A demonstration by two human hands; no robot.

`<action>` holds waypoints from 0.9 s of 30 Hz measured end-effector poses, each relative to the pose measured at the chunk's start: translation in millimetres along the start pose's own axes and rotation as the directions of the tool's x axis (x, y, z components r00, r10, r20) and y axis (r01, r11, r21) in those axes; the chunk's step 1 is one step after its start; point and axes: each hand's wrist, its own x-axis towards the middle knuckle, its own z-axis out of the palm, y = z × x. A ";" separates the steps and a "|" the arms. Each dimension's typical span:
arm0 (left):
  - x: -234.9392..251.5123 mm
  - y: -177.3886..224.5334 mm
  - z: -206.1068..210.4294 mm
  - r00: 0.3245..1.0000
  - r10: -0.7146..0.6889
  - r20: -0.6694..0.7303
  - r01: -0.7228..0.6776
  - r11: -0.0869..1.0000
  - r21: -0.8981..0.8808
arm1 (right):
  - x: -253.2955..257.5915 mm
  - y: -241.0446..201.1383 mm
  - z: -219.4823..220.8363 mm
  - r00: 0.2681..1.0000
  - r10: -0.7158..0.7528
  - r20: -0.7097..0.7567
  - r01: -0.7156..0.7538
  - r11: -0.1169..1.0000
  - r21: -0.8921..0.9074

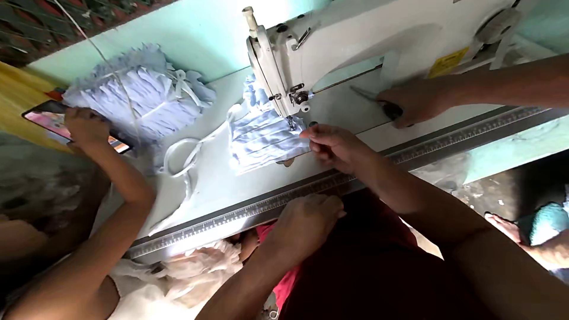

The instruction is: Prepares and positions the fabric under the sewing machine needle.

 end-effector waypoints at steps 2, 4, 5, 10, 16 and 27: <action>1.2 -1.8 -2.9 0.999 0.040 -0.003 -0.040 0.999 -0.008 | 7.1 -2.7 -9.0 0.990 -0.128 -0.061 0.111 0.968 -0.225; 4.7 -9.0 -6.0 0.998 0.042 -0.038 -0.042 0.999 0.005 | 14.2 -11.9 -23.1 0.947 -0.316 -0.064 0.216 0.769 -0.601; 7.5 -14.8 -7.5 0.997 0.029 -0.076 -0.028 0.999 0.023 | 16.9 -17.0 -28.5 0.927 -0.373 -0.041 0.229 0.648 -0.726; 28.8 -55.2 -16.0 0.968 -0.028 -0.248 0.045 0.997 0.064 | -3.5 -14.2 -23.9 0.913 -0.372 0.170 0.301 0.330 -0.895; 38.6 -61.6 3.5 0.943 0.172 -0.285 -0.187 0.982 -0.026 | -58.4 1.4 -24.9 0.823 -0.427 0.375 0.506 0.251 -0.825; 66.1 -31.9 2.6 0.913 0.180 -0.366 -0.224 0.971 -0.081 | -116.4 -35.1 -72.3 0.805 -0.554 0.211 0.358 0.170 -0.918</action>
